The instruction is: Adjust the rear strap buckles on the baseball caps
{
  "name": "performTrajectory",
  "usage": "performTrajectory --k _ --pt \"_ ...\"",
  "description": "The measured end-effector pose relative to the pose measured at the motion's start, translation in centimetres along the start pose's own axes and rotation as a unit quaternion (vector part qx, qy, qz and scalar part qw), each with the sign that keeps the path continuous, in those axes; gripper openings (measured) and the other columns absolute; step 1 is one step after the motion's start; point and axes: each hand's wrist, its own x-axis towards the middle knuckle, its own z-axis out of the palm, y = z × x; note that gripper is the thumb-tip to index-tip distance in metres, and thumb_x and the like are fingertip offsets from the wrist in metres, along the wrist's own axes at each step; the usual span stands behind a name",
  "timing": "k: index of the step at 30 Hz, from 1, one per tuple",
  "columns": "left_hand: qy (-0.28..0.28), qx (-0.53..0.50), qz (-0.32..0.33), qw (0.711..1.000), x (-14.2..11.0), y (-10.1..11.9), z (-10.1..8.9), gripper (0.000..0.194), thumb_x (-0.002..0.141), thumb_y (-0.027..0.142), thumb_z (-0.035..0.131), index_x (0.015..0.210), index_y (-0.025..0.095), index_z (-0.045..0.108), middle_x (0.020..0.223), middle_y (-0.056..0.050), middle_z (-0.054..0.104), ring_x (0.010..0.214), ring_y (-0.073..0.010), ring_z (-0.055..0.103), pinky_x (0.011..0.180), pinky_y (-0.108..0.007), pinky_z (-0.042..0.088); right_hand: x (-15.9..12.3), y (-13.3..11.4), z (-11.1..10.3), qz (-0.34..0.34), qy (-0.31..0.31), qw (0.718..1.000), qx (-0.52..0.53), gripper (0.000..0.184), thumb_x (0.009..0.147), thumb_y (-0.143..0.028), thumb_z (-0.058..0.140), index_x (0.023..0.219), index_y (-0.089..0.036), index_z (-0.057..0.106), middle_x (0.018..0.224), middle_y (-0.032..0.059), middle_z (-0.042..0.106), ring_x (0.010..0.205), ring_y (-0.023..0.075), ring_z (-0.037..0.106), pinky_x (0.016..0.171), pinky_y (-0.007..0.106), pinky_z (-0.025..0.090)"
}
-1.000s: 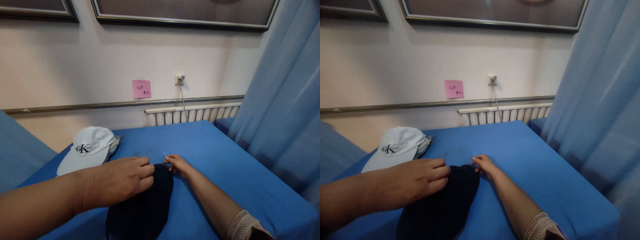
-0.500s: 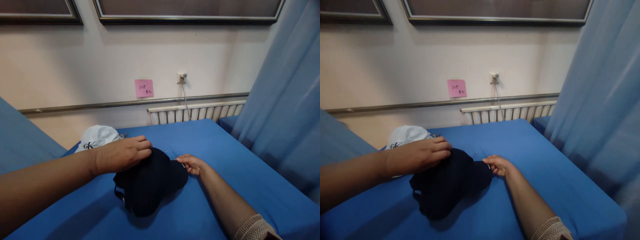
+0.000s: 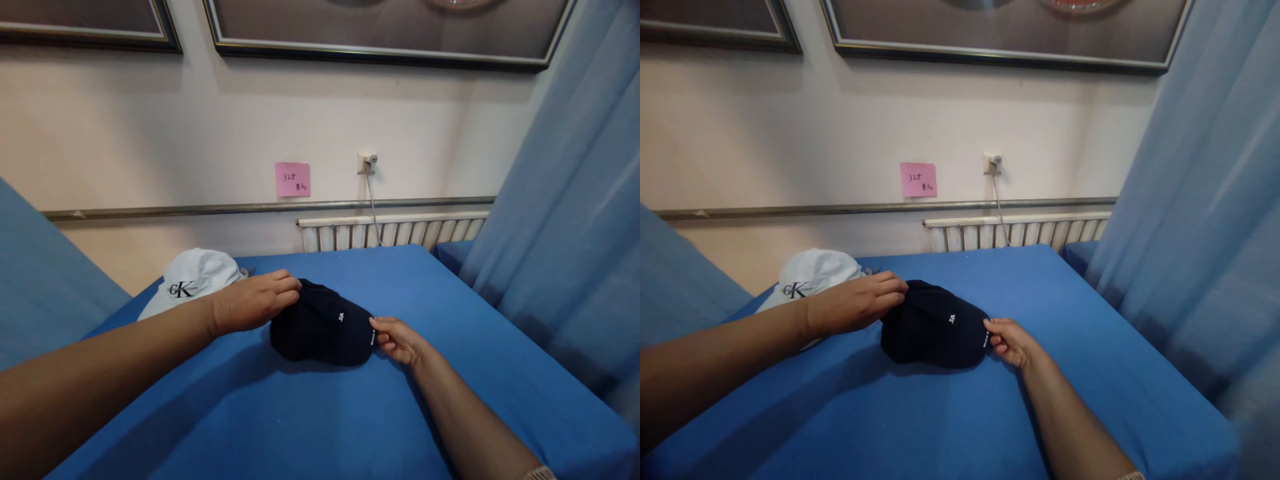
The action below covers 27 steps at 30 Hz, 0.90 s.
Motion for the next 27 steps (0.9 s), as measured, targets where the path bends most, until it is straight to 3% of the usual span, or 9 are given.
performTrajectory --k 3,6,9,11,14,18,21,23,27 --pt "0.061 0.0 -0.031 0.998 0.3 -0.3 1.3 0.033 0.087 0.0 0.037 0.097 0.018 0.063 0.11 -0.011 0.065 0.099 -0.0211 0.056 0.089 -0.033 0.049 -0.1 0.2 -0.4 -0.023 0.014 0.999 0.023 0.03 0.073 -0.019 0.081 0.078 -0.016 0.052 0.059 -0.0065 0.049 0.039 0.001 0.04 0.031 0.01 0.019" --pt "0.213 -0.009 -0.096 0.972 0.7 -0.1 3.5 0.029 0.087 0.005 0.042 0.103 0.018 0.062 0.11 -0.01 0.064 0.103 -0.0209 0.058 0.093 -0.035 0.049 -0.1 0.5 -0.7 -0.06 0.033 0.996 0.053 0.03 0.074 -0.021 0.082 0.076 -0.016 0.052 0.058 -0.0074 0.048 0.038 0.001 0.04 0.031 0.01 0.023" --pt "0.389 -0.056 -0.217 0.893 1.1 1.0 7.0 0.022 0.086 0.011 0.049 0.103 0.018 0.06 0.109 -0.009 0.064 0.106 -0.0221 0.06 0.098 -0.041 0.047 0.0 0.6 -1.2 -0.109 0.07 0.987 0.092 0.03 0.076 -0.021 0.081 0.074 -0.018 0.051 0.055 -0.0088 0.046 0.037 0.0011 0.039 0.03 0.01 0.026" --pt "0.434 -0.122 -0.284 0.846 1.7 2.2 10.1 0.018 0.086 0.014 0.049 0.1 0.019 0.06 0.106 -0.008 0.065 0.104 -0.0221 0.061 0.098 -0.041 0.048 0.2 0.5 -1.7 -0.145 0.104 0.976 0.122 0.03 0.077 -0.021 0.08 0.074 -0.019 0.05 0.054 -0.0094 0.046 0.036 0.0016 0.04 0.03 0.01 0.029" --pt "0.4 -0.24 -0.331 0.82 3.3 4.0 14.9 0.015 0.083 0.017 0.048 0.09 0.019 0.061 0.102 -0.008 0.066 0.101 -0.0235 0.064 0.091 -0.04 0.051 0.8 -0.4 -2.9 -0.198 0.157 0.954 0.164 0.027 0.082 -0.02 0.076 0.076 -0.02 0.05 0.055 -0.0091 0.05 0.038 0.0028 0.045 0.032 0.01 0.036" --pt "0.298 -0.349 -0.311 0.832 5.5 5.5 19.4 0.016 0.078 0.015 0.046 0.084 0.02 0.06 0.104 -0.008 0.067 0.098 -0.0219 0.064 0.087 -0.037 0.051 1.7 -3.3 -5.6 -0.257 0.222 0.918 0.204 0.02 0.092 -0.021 0.064 0.078 -0.02 0.05 0.055 -0.0093 0.049 0.04 0.0034 0.048 0.037 0.011 0.041" --pt "0.224 -0.378 -0.285 0.852 6.2 5.8 20.5 0.017 0.078 0.012 0.043 0.081 0.02 0.058 0.094 -0.005 0.066 0.09 -0.0193 0.063 0.086 -0.035 0.048 2.5 -6.5 -8.1 -0.286 0.27 0.893 0.217 0.015 0.098 -0.021 0.056 0.083 -0.019 0.054 0.06 -0.0071 0.052 0.047 0.0048 0.052 0.042 0.012 0.045" --pt "0.196 -0.388 -0.279 0.856 6.1 5.7 20.6 0.016 0.079 0.011 0.042 0.08 0.02 0.056 0.091 -0.004 0.065 0.088 -0.0188 0.062 0.085 -0.033 0.047 3.3 -8.9 -9.7 -0.298 0.294 0.882 0.216 0.009 0.098 -0.026 0.055 0.096 -0.019 0.06 0.079 -0.0012 0.063 0.063 0.0088 0.061 0.055 0.02 0.054" --pt "0.174 -0.399 -0.284 0.854 5.6 5.5 20.4 0.016 0.081 0.011 0.042 0.08 0.021 0.054 0.092 -0.005 0.065 0.091 -0.0191 0.06 0.087 -0.032 0.045 6.0 -13.4 -11.9 -0.315 0.324 0.869 0.202 0.033 0.096 -0.034 0.06 0.124 -0.017 0.058 0.124 0.0095 0.06 0.103 0.0223 0.063 0.086 0.043 0.056"
